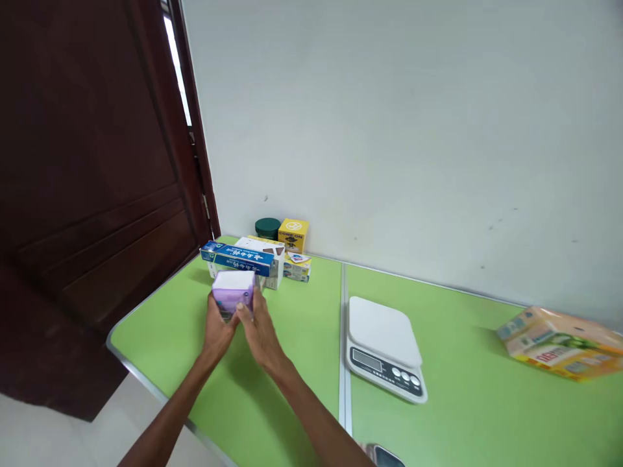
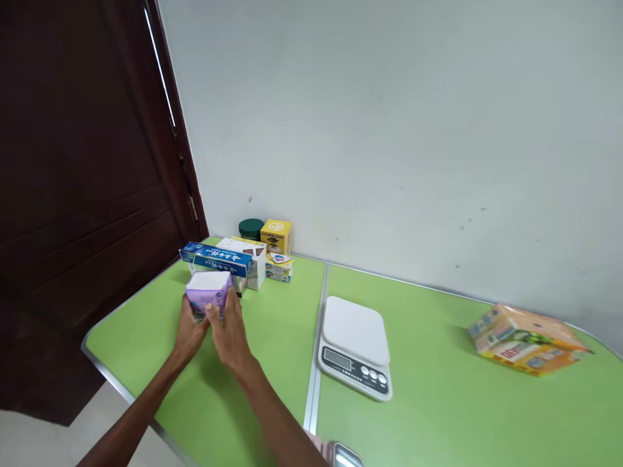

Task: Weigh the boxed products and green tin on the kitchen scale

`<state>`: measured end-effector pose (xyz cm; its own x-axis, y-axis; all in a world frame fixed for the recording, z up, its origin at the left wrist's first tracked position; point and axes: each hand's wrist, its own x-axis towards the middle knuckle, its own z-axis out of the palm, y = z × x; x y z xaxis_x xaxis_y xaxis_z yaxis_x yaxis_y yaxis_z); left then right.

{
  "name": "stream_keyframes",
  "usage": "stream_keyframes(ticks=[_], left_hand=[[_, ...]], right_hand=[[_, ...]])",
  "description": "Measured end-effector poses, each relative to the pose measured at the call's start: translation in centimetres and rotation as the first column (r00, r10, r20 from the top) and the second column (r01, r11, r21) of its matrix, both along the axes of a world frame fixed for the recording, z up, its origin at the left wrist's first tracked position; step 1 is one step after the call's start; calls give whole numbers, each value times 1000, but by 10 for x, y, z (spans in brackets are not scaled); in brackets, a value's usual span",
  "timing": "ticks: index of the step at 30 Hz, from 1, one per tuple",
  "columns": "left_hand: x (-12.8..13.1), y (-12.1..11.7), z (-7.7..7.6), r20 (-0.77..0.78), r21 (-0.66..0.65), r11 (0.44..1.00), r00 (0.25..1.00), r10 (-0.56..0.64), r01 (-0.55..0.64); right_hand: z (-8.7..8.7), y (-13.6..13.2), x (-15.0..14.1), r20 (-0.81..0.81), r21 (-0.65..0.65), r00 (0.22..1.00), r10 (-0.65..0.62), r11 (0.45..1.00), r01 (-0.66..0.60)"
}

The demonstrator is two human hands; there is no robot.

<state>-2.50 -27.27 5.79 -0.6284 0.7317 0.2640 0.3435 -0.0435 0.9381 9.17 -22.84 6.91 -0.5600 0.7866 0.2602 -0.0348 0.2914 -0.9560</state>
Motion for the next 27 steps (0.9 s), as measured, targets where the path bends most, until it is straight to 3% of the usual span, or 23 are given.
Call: stream_keyframes(ticks=[5,8,11,14,16,19,21,22,25,27], left_hand=[[-49,9,-9,-43,12,999,998,38,-38],[-63,16,-18,-44,-65,996,998,51,-53],[-68,14,-24,-80,-148,987,995,57,-68],[-60,7,-21,-174,-106,978,972,157,-177],[-45,3,-11,-281,-12,963,925,255,-269],[1,6,12,-463,158,968,850,249,-197],[48,14,26,-549,219,975,823,145,-26],[75,19,31,-566,218,973,822,65,73],[167,36,35,-509,138,920,823,-253,367],[229,52,29,-410,41,836,772,-485,547]], right_hand=[[-8,7,-48,90,-135,995,35,991,-23],[-13,8,-54,93,-159,994,48,987,-33],[-15,6,-42,76,-139,997,26,990,-16],[-8,5,-3,29,-26,999,39,999,-39],[0,8,41,-25,58,1000,5,998,-3],[7,23,133,-88,117,961,-262,955,272],[3,36,207,-114,108,838,-533,832,544],[-2,41,244,-119,90,734,-668,729,678],[-27,58,345,-127,64,319,-939,313,947],[-46,72,393,-125,36,100,-987,96,995]])
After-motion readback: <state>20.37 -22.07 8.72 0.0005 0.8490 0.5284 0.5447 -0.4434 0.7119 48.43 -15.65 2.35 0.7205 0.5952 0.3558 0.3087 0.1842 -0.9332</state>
